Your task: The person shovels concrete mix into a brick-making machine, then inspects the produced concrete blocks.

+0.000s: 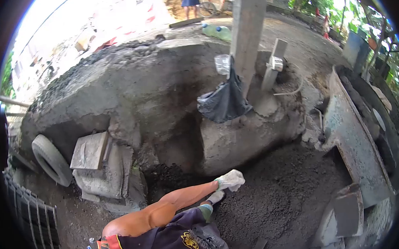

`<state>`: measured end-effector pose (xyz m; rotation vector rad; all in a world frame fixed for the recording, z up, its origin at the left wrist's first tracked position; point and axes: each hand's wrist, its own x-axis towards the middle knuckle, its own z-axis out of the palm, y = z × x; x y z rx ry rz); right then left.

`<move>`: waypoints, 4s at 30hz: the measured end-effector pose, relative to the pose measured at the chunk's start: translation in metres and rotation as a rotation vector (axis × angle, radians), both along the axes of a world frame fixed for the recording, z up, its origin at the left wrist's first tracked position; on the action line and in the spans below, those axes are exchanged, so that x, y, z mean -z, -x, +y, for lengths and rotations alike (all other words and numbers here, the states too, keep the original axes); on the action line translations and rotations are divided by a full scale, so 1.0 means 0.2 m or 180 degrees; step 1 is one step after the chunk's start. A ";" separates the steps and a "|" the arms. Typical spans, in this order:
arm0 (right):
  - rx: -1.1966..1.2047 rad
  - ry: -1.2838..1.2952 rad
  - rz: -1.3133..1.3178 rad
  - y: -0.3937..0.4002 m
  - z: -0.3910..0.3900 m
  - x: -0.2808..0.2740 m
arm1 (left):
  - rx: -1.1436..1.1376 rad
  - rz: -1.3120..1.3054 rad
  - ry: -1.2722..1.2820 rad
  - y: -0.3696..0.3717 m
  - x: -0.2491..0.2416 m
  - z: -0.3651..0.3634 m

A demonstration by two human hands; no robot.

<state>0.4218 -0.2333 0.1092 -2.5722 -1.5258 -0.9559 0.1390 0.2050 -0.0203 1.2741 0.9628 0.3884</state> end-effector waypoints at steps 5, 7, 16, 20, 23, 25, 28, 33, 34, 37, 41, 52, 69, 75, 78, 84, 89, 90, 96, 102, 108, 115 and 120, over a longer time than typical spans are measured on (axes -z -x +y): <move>0.0954 -0.0225 0.1279 0.23 0.19 -0.22 | 0.0393 -0.1154 0.0277 -0.34 -0.06 0.46; 0.1284 -0.0193 0.1553 0.25 0.26 -0.25 | 0.0254 -0.0737 0.0050 -0.51 -0.17 0.68; 0.2572 -0.0409 0.1588 0.37 0.60 -0.13 | -0.0706 -0.1778 -0.0380 -0.99 -0.70 1.82; 0.2182 -0.0511 0.0896 0.44 0.68 -0.12 | -0.1119 -0.2428 -0.0028 -1.15 -0.74 2.35; 0.2690 -0.0251 0.1389 0.42 0.72 -0.15 | -0.0521 -0.2880 0.0579 -1.21 -0.72 2.65; 0.2908 -0.0150 0.1410 0.42 0.77 -0.17 | -0.0731 -0.2816 0.0728 -1.24 -0.82 2.66; 0.2933 -0.0243 0.1416 0.40 0.82 -0.16 | -0.1577 -0.2365 0.0386 -1.28 -0.77 2.73; 0.3148 -0.0102 0.1548 0.36 0.88 -0.17 | -0.1580 -0.2461 0.0294 -1.31 -0.69 2.78; 0.3194 -0.0069 0.1541 0.36 0.88 -0.17 | -0.1502 -0.2543 0.0378 -1.31 -0.69 2.78; 0.3257 0.0003 0.1531 0.32 0.87 -0.17 | -0.1343 -0.2670 0.0400 -1.29 -0.69 2.78; 0.3235 -0.0032 0.1555 0.28 0.88 -0.17 | -0.1382 -0.2694 0.0441 -1.28 -0.72 2.75; 0.3286 0.0116 0.1508 0.28 0.90 -0.19 | -0.1481 -0.2721 0.0513 -1.30 -0.72 2.75; 0.3329 0.0183 0.1529 0.31 0.96 -0.20 | -0.1474 -0.2801 0.0503 -1.31 -0.73 2.74; 0.3261 0.0146 0.1460 0.31 0.94 -0.15 | -0.1447 -0.2830 0.0396 -1.29 -0.73 2.73; 0.3244 0.0156 0.1457 0.33 0.96 -0.16 | -0.1485 -0.2775 0.0398 -1.29 -0.75 2.71; 0.3317 0.0143 0.1551 0.33 0.98 -0.18 | -0.1457 -0.2760 0.0387 -1.29 -0.74 2.71; 0.3373 0.0151 0.1549 0.33 1.01 -0.19 | -0.1378 -0.2814 0.0440 -1.29 -0.73 2.72; 0.3375 0.0148 0.1519 0.32 1.00 -0.18 | -0.1350 -0.2830 0.0446 -1.28 -0.73 2.73; 0.3371 0.0168 0.1549 0.31 1.02 -0.20 | -0.1362 -0.2835 0.0352 -1.28 -0.72 2.73; 0.3277 0.0166 0.1453 0.31 1.01 -0.19 | -0.1365 -0.2854 0.0370 -1.29 -0.72 2.73; 0.3269 0.0128 0.1467 0.32 1.02 -0.18 | -0.1356 -0.2872 0.0341 -1.28 -0.72 2.73; 0.3102 0.0006 0.1337 0.32 1.00 -0.13 | -0.1436 -0.2800 0.0329 -1.28 -0.73 2.71; 0.3212 0.0067 0.1453 0.33 1.00 -0.12 | -0.1406 -0.2828 0.0328 -1.28 -0.74 2.71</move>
